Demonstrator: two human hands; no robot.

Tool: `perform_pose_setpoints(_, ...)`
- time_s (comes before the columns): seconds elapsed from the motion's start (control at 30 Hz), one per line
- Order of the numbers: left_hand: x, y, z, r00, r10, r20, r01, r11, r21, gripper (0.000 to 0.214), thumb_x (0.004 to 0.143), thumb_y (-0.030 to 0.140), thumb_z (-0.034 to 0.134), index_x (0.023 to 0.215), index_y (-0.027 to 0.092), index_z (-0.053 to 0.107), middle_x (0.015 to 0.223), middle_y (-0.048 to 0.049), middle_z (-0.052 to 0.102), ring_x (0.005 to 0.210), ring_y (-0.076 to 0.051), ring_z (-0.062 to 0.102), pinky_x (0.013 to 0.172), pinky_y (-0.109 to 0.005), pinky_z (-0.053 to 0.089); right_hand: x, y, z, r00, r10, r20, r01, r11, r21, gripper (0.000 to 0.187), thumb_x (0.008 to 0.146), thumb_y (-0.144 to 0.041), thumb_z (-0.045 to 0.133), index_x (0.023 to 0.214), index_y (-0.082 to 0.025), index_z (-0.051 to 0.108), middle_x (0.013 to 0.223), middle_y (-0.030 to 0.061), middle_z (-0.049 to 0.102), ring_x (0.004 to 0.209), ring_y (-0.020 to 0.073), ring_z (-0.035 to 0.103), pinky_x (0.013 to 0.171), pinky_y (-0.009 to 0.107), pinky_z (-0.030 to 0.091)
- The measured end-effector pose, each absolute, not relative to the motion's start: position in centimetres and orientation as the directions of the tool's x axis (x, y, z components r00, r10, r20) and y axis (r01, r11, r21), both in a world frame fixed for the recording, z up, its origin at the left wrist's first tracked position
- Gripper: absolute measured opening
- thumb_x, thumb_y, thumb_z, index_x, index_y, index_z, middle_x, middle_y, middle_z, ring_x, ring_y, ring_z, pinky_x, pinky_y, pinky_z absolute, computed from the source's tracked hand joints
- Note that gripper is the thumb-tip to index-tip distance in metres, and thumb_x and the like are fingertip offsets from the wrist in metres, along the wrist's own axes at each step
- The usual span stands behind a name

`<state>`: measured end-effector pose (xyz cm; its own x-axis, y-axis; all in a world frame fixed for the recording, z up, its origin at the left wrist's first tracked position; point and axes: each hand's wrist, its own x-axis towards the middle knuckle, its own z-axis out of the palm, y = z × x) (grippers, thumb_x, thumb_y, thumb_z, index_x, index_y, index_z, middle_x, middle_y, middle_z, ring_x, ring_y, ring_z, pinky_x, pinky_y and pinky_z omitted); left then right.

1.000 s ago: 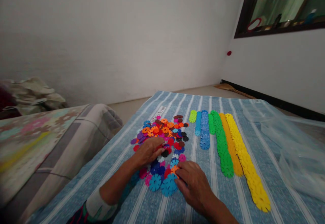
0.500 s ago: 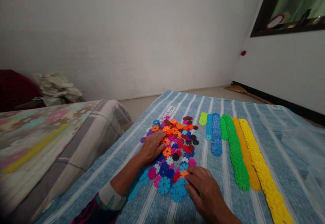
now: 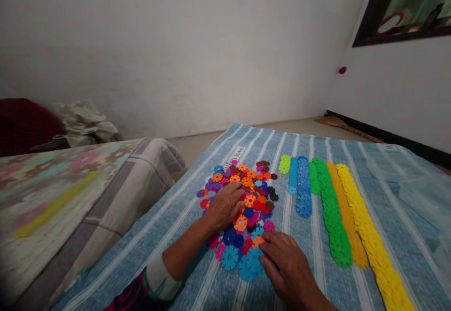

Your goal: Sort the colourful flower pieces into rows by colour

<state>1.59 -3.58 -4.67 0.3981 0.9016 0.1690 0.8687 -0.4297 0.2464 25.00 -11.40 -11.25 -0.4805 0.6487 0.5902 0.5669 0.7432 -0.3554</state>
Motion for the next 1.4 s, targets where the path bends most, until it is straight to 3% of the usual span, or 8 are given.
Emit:
perform_pose_setpoints(0.13,1.1,-2.3,-4.8,0.233,0.969,0.084,0.954,-0.245,0.172,0.045,0.090,0.042,0.054,0.129,0.018,0.051,0.147,-0.0155,0.043,0.138,-0.033,0.036,0.111,-0.052,0.033,25.0,-11.4,-11.2,-0.473,0.646,0.600,0.570,0.743,-0.350,0.020,0.091,-0.025,0.052,0.103,-0.023,0.068,0.108,0.0096,0.072,0.100,0.0235,0.067,0.084,0.039,0.055)
perform_pose_setpoints(0.37,2.3,-4.0,-5.3,0.425,0.903,0.068,0.890,-0.431,0.148,0.042,0.094,0.045,0.048,0.124,0.017,0.056,0.146,-0.0145,0.046,0.135,-0.028,0.042,0.111,-0.047,0.034,25.0,-11.4,-11.1,-0.469,0.614,0.635,0.556,0.764,-0.328,0.019,0.091,-0.025,0.053,0.104,-0.023,0.067,0.105,0.0086,0.072,0.097,0.0220,0.068,0.082,0.035,0.055)
perform_pose_setpoints(0.7,3.8,-5.8,-4.5,0.468,0.883,0.026,0.872,-0.466,0.151,0.032,0.094,0.041,0.046,0.114,0.019,0.058,0.133,-0.0105,0.056,0.119,-0.027,0.054,0.098,-0.046,0.044,24.9,-11.3,-11.2,-0.467,0.602,0.648,0.550,0.771,-0.321,0.018,0.091,-0.024,0.053,0.104,-0.023,0.066,0.105,0.0085,0.072,0.096,0.0218,0.068,0.081,0.035,0.055)
perform_pose_setpoints(0.83,3.9,-5.6,-4.8,0.434,0.898,0.075,0.877,-0.440,0.194,0.026,0.095,0.036,0.045,0.107,0.018,0.060,0.118,-0.0085,0.063,0.108,-0.024,0.057,0.094,-0.040,0.046,24.9,-11.2,-11.1,-0.472,0.595,0.651,0.555,0.774,-0.306,0.018,0.091,-0.025,0.054,0.104,-0.023,0.066,0.105,0.0086,0.072,0.096,0.0224,0.068,0.080,0.035,0.055)
perform_pose_setpoints(0.93,3.6,-4.7,-4.6,0.397,0.906,0.145,0.882,-0.421,0.211,0.024,0.093,0.033,0.047,0.106,0.018,0.061,0.122,-0.0095,0.060,0.114,-0.023,0.054,0.100,-0.039,0.042,24.9,-11.1,-11.1,-0.472,0.595,0.651,0.553,0.774,-0.307,0.017,0.091,-0.025,0.054,0.103,-0.023,0.065,0.105,0.0089,0.072,0.096,0.0222,0.068,0.080,0.035,0.055)
perform_pose_setpoints(1.13,3.0,-2.0,-3.9,0.183,0.980,0.076,0.965,-0.194,0.175,0.047,0.088,0.048,0.054,0.122,0.015,0.057,0.136,-0.0181,0.051,0.129,-0.034,0.044,0.108,-0.053,0.033,24.9,-11.3,-11.1,-0.472,0.612,0.635,0.563,0.763,-0.316,0.018,0.091,-0.024,0.053,0.104,-0.023,0.065,0.107,0.0091,0.071,0.099,0.0222,0.067,0.083,0.036,0.055)
perform_pose_setpoints(1.27,3.3,-2.1,-4.3,0.295,0.955,0.028,0.933,-0.294,0.208,0.048,0.091,0.045,0.051,0.130,0.016,0.052,0.146,-0.0157,0.044,0.135,-0.031,0.040,0.111,-0.047,0.032,24.9,-11.3,-11.3,-0.463,0.615,0.638,0.555,0.763,-0.332,0.018,0.091,-0.024,0.053,0.105,-0.023,0.065,0.107,0.0090,0.071,0.098,0.0220,0.067,0.083,0.037,0.055)
perform_pose_setpoints(1.4,3.3,-2.5,-4.1,0.415,0.906,0.085,0.871,-0.422,0.251,0.034,0.094,0.036,0.046,0.122,0.018,0.055,0.132,-0.0106,0.056,0.122,-0.023,0.051,0.104,-0.037,0.040,24.9,-11.3,-11.1,-0.452,0.618,0.644,0.553,0.760,-0.341,0.018,0.091,-0.024,0.055,0.105,-0.023,0.065,0.107,0.0090,0.071,0.098,0.0222,0.067,0.083,0.037,0.055)
